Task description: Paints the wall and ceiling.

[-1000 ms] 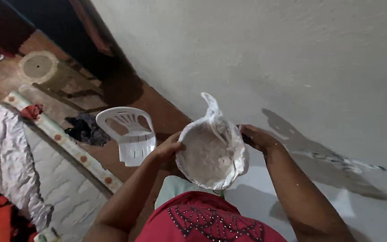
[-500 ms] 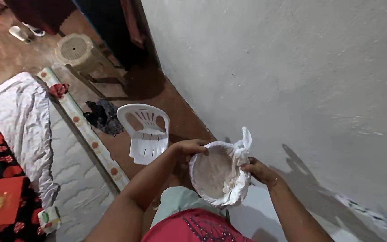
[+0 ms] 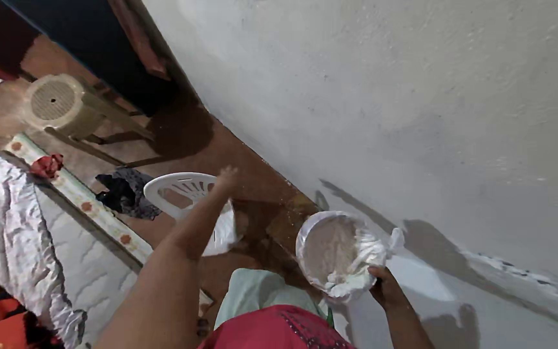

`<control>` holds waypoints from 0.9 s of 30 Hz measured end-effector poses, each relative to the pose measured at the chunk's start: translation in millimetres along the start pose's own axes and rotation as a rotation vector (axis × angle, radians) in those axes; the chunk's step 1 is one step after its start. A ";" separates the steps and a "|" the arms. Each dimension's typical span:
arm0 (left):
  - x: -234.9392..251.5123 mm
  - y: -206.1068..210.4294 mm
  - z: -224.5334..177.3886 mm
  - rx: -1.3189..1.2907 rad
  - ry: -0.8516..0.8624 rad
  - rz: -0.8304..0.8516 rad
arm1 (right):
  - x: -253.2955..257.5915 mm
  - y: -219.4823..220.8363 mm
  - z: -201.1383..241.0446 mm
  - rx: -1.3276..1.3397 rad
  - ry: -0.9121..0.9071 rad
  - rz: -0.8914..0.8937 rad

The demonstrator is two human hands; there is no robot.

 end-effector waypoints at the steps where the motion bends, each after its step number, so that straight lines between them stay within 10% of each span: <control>1: 1.9 -1.8 24.8 0.049 -0.091 -0.027 | -9.2 -6.7 -5.7 0.025 0.015 -0.049; 6: -13.6 2.6 96.6 0.173 -0.275 0.020 | -60.0 -45.1 -32.2 0.132 0.014 -0.239; 14: -57.5 22.2 90.7 0.238 -0.293 0.021 | -107.4 -95.8 -66.3 0.210 0.026 -0.404; 21: -172.1 65.8 76.6 0.303 -0.555 0.484 | -110.1 -135.2 -104.3 0.319 0.022 -0.324; 27: -296.4 136.2 42.3 0.039 -0.664 0.491 | -103.8 -173.6 -121.4 0.241 0.102 -0.264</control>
Point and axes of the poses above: each hand's wrist, its own x-axis towards the middle knuckle, its own y-axis out of the palm, z = x × y, the point moved 3 cm from there along x, towards the middle knuckle, and after that the axes turned 12 degrees about z, right-handed, at the moved point
